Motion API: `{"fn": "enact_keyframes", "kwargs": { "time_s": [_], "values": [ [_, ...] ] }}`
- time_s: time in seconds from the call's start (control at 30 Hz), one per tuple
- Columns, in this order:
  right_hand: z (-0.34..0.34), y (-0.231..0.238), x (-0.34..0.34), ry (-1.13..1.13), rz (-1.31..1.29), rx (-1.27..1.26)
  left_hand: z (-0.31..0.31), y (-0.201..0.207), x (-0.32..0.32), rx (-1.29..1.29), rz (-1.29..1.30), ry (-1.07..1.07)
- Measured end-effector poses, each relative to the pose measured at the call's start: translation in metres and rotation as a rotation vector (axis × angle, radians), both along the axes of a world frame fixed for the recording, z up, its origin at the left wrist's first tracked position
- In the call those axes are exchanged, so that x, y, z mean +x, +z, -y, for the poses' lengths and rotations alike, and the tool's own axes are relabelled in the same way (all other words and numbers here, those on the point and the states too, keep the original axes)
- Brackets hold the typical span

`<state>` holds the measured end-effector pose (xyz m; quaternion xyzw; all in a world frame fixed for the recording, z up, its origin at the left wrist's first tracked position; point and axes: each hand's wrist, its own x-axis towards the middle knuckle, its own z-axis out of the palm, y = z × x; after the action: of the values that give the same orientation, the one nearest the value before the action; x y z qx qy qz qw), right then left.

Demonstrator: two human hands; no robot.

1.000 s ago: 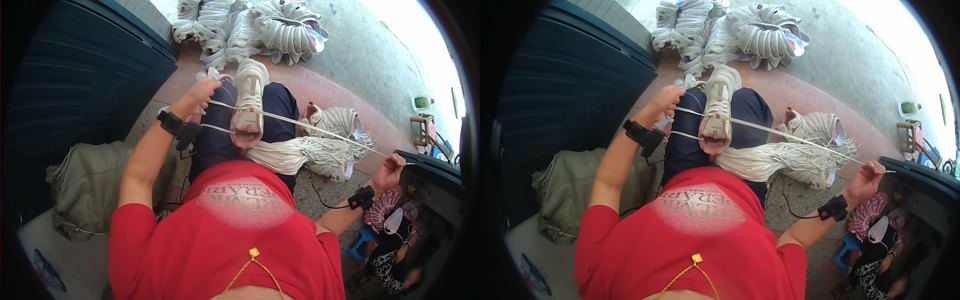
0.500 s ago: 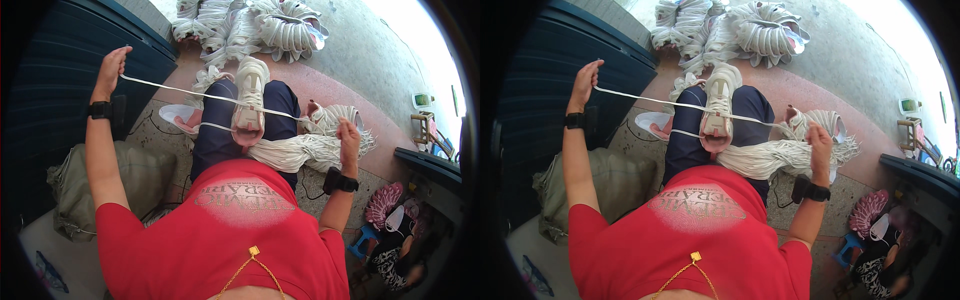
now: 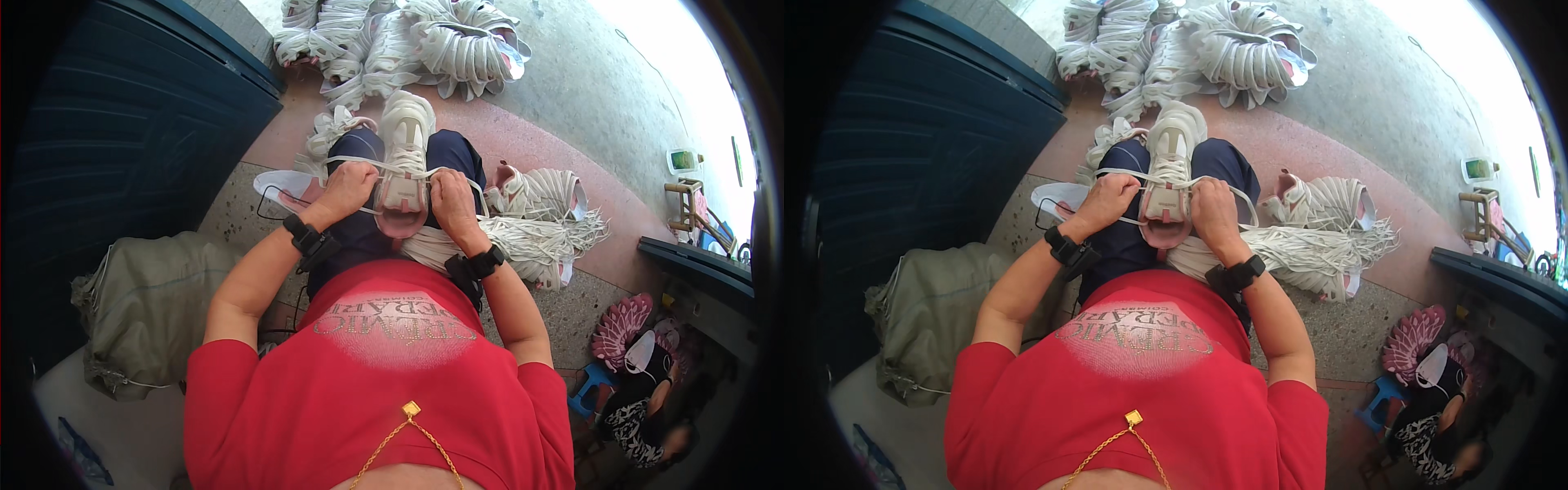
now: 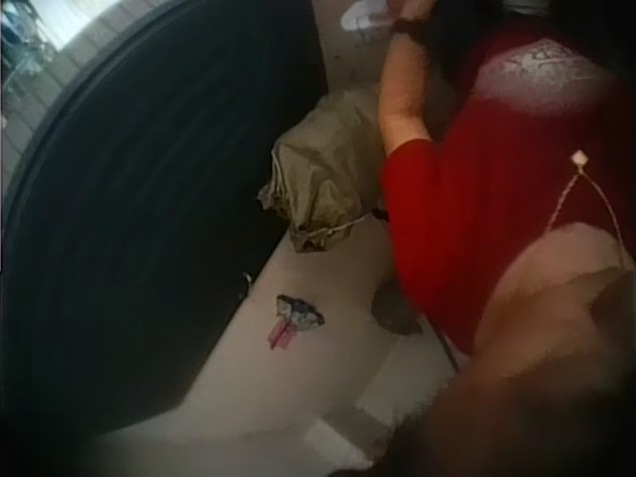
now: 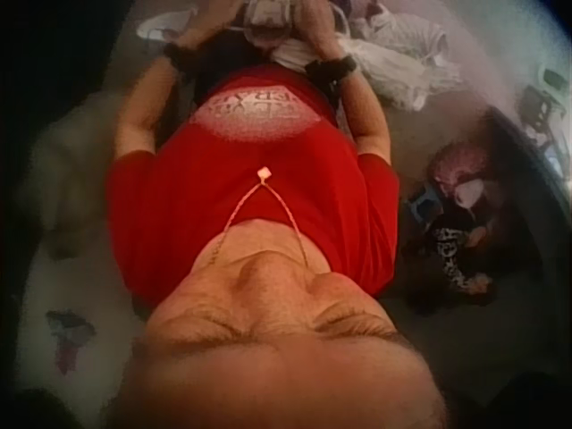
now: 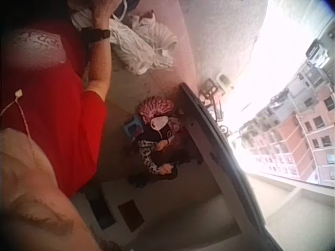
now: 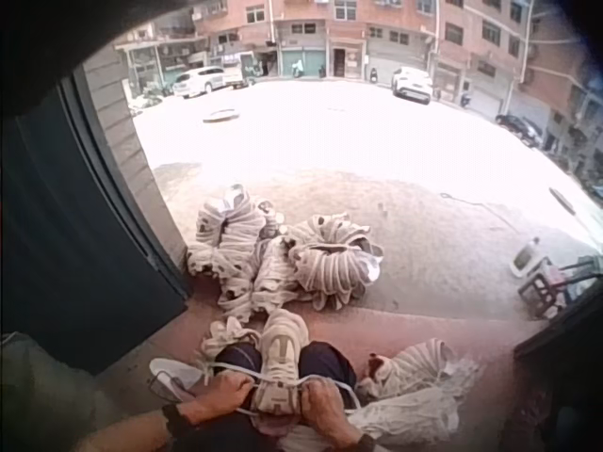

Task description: Threading shoelaces into white athletic shoes while sitting in a workspace.

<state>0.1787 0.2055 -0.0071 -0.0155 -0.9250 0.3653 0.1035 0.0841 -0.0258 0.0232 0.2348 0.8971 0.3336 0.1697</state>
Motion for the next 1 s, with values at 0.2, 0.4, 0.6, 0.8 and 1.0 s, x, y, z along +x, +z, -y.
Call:
{"fn": "enact_keyframes", "kwargs": {
  "time_s": [0.2,0.4,0.6,0.8,1.0],
  "values": [
    [0.012,0.002,-0.002,0.031,-0.053,0.211,-0.008,-0.002,0.001,-0.161,-0.258,-0.175],
    [0.011,0.013,-0.005,-0.033,-0.136,0.283,-0.021,0.009,0.000,-0.245,-0.553,-0.322],
    [0.016,0.031,0.001,-0.002,-0.079,0.478,-0.025,0.020,0.021,-0.258,-0.518,-0.088],
    [-0.002,0.022,-0.005,0.082,0.178,0.490,-0.009,-0.009,0.016,-0.139,-0.181,0.002],
    [-0.007,-0.003,0.001,0.011,0.049,0.049,-0.023,0.017,0.013,-0.050,-0.320,-0.039]
  ]
}}
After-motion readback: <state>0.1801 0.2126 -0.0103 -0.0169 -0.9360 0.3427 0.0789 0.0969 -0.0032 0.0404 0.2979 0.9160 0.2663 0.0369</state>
